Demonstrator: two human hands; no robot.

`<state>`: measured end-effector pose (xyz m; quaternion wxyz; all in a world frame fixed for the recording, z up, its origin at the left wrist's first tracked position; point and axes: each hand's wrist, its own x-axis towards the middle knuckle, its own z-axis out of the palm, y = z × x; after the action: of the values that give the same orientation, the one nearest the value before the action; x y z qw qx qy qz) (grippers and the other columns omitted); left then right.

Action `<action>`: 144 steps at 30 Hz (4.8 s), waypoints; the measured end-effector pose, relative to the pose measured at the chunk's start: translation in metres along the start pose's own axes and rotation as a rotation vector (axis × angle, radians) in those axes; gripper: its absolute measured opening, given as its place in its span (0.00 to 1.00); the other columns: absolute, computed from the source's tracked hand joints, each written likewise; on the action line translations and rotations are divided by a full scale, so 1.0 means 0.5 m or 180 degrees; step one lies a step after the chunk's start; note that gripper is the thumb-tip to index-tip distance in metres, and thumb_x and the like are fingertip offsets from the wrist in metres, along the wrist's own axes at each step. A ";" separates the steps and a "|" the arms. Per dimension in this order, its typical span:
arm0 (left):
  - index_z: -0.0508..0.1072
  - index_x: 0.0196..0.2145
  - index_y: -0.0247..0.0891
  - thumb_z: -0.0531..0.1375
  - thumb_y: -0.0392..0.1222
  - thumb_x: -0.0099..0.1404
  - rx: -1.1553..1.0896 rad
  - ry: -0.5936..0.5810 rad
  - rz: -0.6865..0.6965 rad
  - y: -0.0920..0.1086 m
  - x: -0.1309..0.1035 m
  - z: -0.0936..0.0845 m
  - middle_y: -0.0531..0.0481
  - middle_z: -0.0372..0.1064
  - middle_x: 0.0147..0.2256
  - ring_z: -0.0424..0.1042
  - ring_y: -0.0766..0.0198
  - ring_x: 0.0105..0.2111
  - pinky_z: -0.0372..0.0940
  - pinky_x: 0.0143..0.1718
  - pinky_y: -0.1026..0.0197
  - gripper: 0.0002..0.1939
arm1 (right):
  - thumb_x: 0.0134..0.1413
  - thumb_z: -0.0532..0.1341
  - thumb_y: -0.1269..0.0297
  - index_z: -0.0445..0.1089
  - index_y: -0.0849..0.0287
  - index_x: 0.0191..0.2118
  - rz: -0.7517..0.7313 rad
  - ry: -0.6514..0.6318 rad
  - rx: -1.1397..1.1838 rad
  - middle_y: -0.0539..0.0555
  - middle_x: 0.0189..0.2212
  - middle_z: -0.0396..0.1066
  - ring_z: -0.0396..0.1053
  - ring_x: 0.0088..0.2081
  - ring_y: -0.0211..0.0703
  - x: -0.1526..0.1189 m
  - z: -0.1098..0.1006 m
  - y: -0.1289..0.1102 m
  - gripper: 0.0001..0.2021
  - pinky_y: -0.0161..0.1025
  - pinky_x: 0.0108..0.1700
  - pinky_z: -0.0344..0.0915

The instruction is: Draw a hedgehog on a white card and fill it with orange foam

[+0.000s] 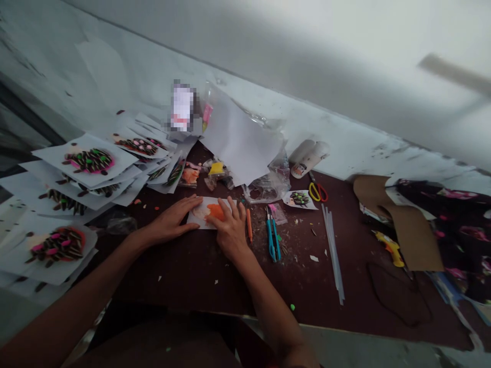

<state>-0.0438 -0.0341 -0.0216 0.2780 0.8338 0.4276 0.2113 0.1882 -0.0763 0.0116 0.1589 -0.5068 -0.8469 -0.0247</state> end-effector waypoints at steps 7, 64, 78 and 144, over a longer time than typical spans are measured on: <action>0.57 0.67 0.37 0.58 0.55 0.66 -0.0025 -0.0013 0.0006 -0.003 -0.001 0.000 0.39 0.55 0.68 0.52 0.48 0.69 0.49 0.69 0.42 0.36 | 0.61 0.63 0.70 0.75 0.49 0.52 -0.0222 0.0031 -0.0184 0.56 0.67 0.58 0.42 0.72 0.56 0.001 0.007 0.001 0.15 0.59 0.69 0.39; 0.58 0.66 0.37 0.60 0.50 0.64 -0.0092 0.0138 0.0004 0.017 0.000 -0.008 0.39 0.54 0.68 0.53 0.51 0.69 0.51 0.69 0.43 0.36 | 0.55 0.58 0.79 0.76 0.49 0.53 0.0356 -0.0008 0.0049 0.56 0.67 0.60 0.45 0.71 0.57 -0.001 0.007 -0.002 0.24 0.59 0.67 0.45; 0.74 0.53 0.39 0.47 0.33 0.69 0.0950 0.1131 -0.0071 0.057 0.069 -0.069 0.38 0.68 0.59 0.63 0.47 0.62 0.59 0.62 0.38 0.22 | 0.51 0.56 0.81 0.78 0.53 0.46 0.0386 0.0696 0.0399 0.58 0.57 0.70 0.55 0.66 0.56 0.034 -0.004 0.001 0.23 0.58 0.63 0.56; 0.73 0.51 0.34 0.61 0.48 0.63 -0.2105 0.1229 -0.0394 0.040 0.128 -0.054 0.47 0.74 0.34 0.72 0.61 0.27 0.71 0.28 0.60 0.22 | 0.58 0.60 0.60 0.76 0.59 0.39 0.1452 0.1098 0.3654 0.55 0.34 0.79 0.76 0.34 0.44 0.181 0.035 -0.035 0.10 0.39 0.39 0.72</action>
<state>-0.0128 0.0170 0.0188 0.4585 0.6167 0.4303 0.4736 0.1293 -0.0043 0.0236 0.5401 -0.4973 -0.5586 0.3859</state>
